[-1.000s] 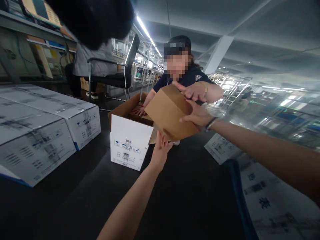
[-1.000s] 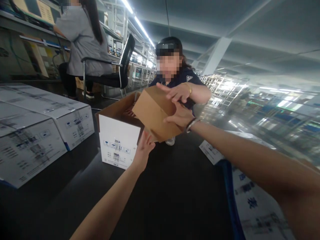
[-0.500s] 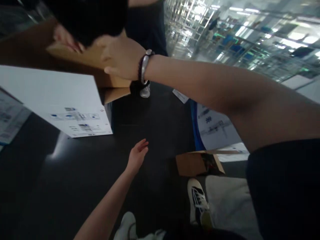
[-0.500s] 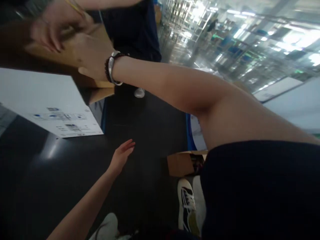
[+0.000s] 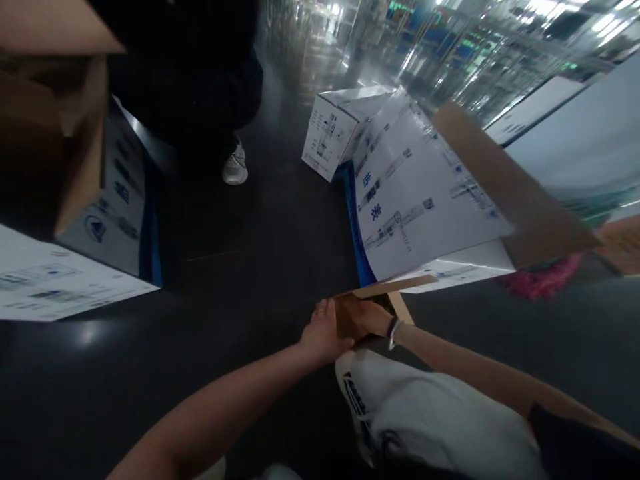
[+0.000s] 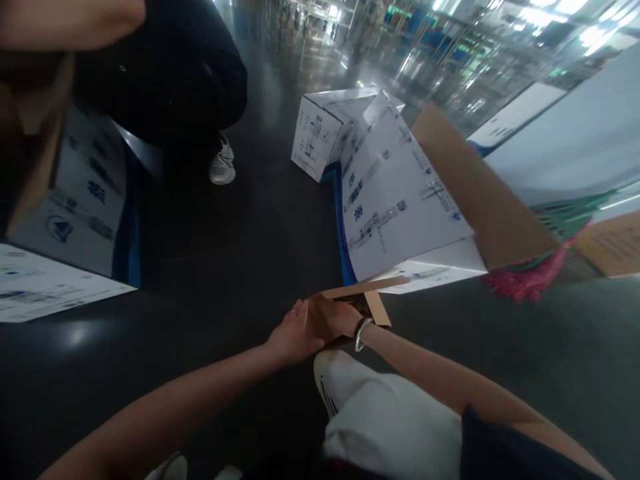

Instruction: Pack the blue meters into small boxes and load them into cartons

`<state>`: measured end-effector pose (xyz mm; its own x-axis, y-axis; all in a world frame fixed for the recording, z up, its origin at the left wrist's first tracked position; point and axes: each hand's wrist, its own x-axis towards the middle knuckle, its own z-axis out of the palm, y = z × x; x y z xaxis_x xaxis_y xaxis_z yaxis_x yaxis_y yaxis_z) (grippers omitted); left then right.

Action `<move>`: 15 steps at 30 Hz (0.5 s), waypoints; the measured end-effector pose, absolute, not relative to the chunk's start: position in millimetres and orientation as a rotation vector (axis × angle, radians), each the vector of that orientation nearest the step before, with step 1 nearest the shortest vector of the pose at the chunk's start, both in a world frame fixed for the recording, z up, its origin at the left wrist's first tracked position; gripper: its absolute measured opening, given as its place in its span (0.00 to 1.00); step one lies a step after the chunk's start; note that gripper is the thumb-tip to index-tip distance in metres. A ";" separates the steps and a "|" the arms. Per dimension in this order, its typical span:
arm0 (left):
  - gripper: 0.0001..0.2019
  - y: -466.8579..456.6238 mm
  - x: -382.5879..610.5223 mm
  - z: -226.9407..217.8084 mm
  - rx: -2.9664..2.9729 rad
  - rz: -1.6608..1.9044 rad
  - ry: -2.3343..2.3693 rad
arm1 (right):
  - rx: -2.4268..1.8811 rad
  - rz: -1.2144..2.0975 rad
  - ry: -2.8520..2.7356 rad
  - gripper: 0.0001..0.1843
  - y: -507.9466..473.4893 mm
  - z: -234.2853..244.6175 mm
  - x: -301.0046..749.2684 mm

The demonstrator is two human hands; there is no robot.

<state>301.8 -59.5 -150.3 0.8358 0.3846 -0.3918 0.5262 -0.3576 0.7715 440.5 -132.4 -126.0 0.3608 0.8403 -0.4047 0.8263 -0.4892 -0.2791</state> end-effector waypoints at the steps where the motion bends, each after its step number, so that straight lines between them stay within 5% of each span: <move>1: 0.48 -61.9 305.0 -159.8 1.947 -0.150 0.736 | -2.511 0.830 -1.522 0.13 -121.8 -134.0 437.6; 3: 0.49 -59.2 299.8 -178.4 1.886 -0.053 0.882 | -2.271 1.018 -1.482 0.17 -101.6 -143.3 429.4; 7: 0.19 -35.3 258.3 -193.2 1.787 0.074 1.246 | -1.727 1.343 -1.575 0.22 -72.8 -153.0 413.7; 15: 0.20 -39.5 212.3 -177.0 1.694 -0.036 1.587 | -2.160 1.089 -1.968 0.28 -56.5 -199.6 381.2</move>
<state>212.3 -39.5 -177.0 0.2133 0.8279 -0.5186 0.8507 0.1037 0.5154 381.2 -56.5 -199.6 -0.0405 0.8821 -0.4694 0.8662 -0.2032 -0.4565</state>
